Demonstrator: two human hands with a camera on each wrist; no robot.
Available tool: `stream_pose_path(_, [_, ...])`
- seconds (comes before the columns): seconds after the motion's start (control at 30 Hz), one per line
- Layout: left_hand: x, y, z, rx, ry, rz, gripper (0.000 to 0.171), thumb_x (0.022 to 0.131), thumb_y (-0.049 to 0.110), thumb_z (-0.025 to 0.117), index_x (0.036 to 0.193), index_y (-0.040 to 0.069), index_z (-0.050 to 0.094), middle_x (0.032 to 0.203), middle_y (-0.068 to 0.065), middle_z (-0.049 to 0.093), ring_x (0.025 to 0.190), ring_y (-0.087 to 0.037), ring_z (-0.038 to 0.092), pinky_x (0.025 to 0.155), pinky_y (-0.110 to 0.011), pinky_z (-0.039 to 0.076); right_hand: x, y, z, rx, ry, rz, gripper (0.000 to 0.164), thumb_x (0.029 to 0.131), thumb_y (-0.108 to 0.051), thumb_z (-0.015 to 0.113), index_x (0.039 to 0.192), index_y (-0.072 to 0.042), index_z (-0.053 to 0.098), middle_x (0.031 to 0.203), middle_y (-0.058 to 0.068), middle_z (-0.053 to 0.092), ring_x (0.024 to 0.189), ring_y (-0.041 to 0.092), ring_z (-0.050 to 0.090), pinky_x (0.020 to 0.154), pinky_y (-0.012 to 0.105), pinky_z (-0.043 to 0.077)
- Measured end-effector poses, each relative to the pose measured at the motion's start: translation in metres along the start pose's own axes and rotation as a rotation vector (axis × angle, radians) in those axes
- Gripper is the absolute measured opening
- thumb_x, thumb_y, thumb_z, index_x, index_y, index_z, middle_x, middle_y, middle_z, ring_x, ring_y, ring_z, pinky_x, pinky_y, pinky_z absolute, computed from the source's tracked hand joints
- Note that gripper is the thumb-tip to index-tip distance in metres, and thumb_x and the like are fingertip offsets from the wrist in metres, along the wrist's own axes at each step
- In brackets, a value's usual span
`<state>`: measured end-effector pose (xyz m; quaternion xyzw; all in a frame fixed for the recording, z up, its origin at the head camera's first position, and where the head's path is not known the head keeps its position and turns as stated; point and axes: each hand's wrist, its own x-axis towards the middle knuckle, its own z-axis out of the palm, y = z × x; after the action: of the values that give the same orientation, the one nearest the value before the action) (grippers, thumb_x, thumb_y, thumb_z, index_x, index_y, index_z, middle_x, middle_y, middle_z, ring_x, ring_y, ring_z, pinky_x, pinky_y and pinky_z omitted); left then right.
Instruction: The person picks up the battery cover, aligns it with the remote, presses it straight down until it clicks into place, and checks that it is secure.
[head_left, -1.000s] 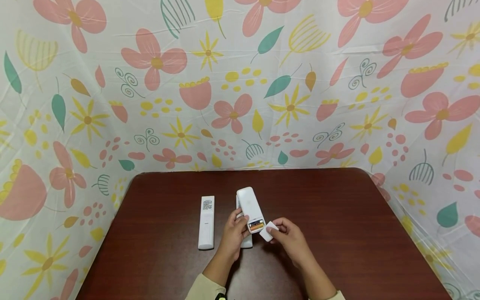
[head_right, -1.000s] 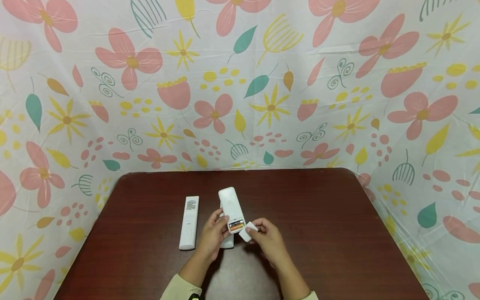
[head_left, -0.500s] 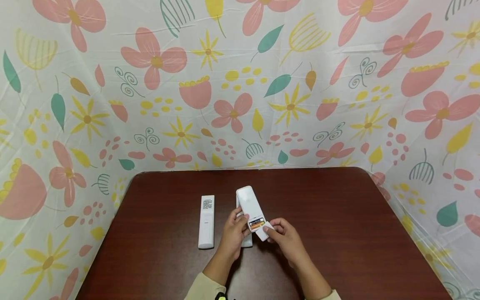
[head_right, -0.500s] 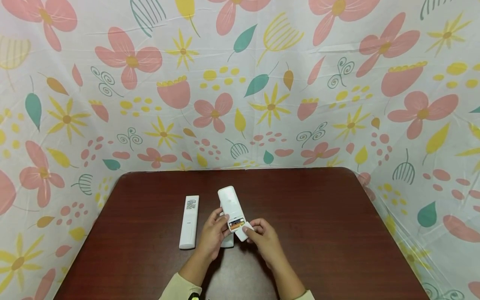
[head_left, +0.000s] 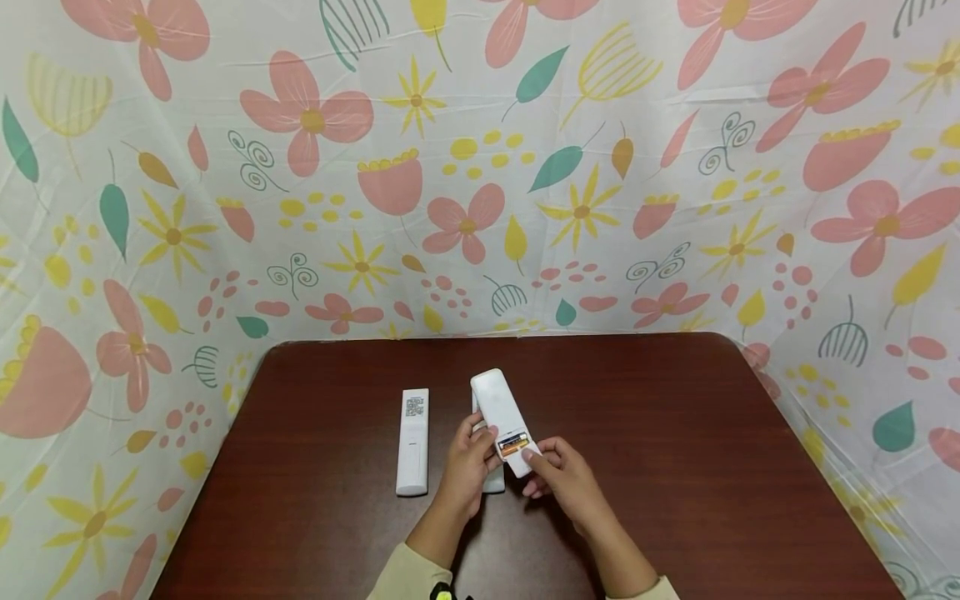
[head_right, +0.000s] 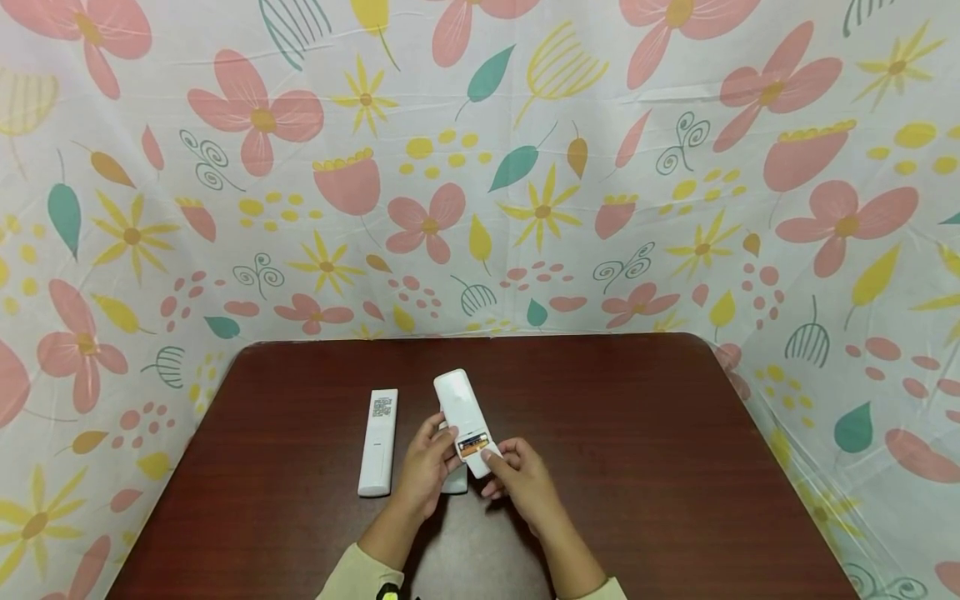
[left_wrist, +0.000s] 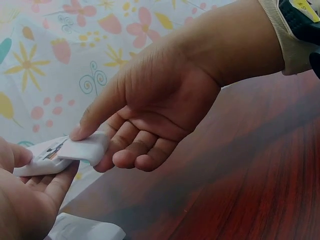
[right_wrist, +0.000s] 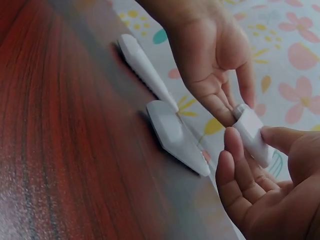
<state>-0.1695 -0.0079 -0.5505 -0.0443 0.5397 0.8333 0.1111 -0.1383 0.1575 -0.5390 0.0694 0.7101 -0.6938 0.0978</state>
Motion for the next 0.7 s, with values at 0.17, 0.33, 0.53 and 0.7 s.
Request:
stream_pose_path(0.17, [0.0004, -0.001, -0.0008, -0.001, 0.002, 0.004, 0.048, 0.104, 0.015, 0.053, 0.148, 0.003, 0.037, 0.13, -0.018, 0.064, 0.108, -0.02, 0.068, 0.088, -0.03, 0.057, 0.0008, 0.0007, 0.0016, -0.011, -0.019, 0.004, 0.036, 0.099, -0.023, 0.065, 0.116, 0.006, 0.051, 0.082, 0.017, 0.073, 0.06, 0.021, 0.067, 0.061, 0.035, 0.059])
stream_pose_path(0.33, [-0.0013, -0.0007, 0.0, -0.011, -0.002, 0.012, 0.049, 0.104, 0.014, 0.053, 0.148, 0.003, 0.036, 0.131, -0.019, 0.063, 0.109, -0.02, 0.067, 0.09, -0.031, 0.056, 0.0013, 0.0003, 0.0027, 0.002, -0.017, -0.007, 0.04, 0.098, -0.024, 0.066, 0.119, 0.006, 0.051, 0.082, 0.018, 0.073, 0.059, 0.02, 0.067, 0.06, 0.033, 0.059])
stream_pose_path(0.53, [-0.0024, 0.0003, 0.0016, -0.022, -0.005, 0.014, 0.048, 0.104, 0.014, 0.053, 0.148, 0.003, 0.036, 0.132, -0.018, 0.062, 0.108, -0.018, 0.067, 0.088, -0.029, 0.056, 0.0016, -0.0001, 0.0044, 0.017, 0.002, -0.02, 0.043, 0.097, -0.022, 0.069, 0.124, 0.004, 0.049, 0.08, 0.018, 0.075, 0.056, 0.02, 0.066, 0.058, 0.033, 0.058])
stream_pose_path(0.7, [-0.0032, -0.0001, 0.0022, -0.02, -0.01, 0.015, 0.049, 0.104, 0.015, 0.053, 0.148, 0.002, 0.036, 0.132, -0.018, 0.063, 0.109, -0.018, 0.067, 0.088, -0.029, 0.056, 0.0012, -0.0011, 0.0071, 0.016, 0.012, -0.038, 0.045, 0.095, -0.02, 0.071, 0.128, 0.0, 0.049, 0.082, 0.022, 0.075, 0.053, 0.02, 0.066, 0.056, 0.031, 0.056])
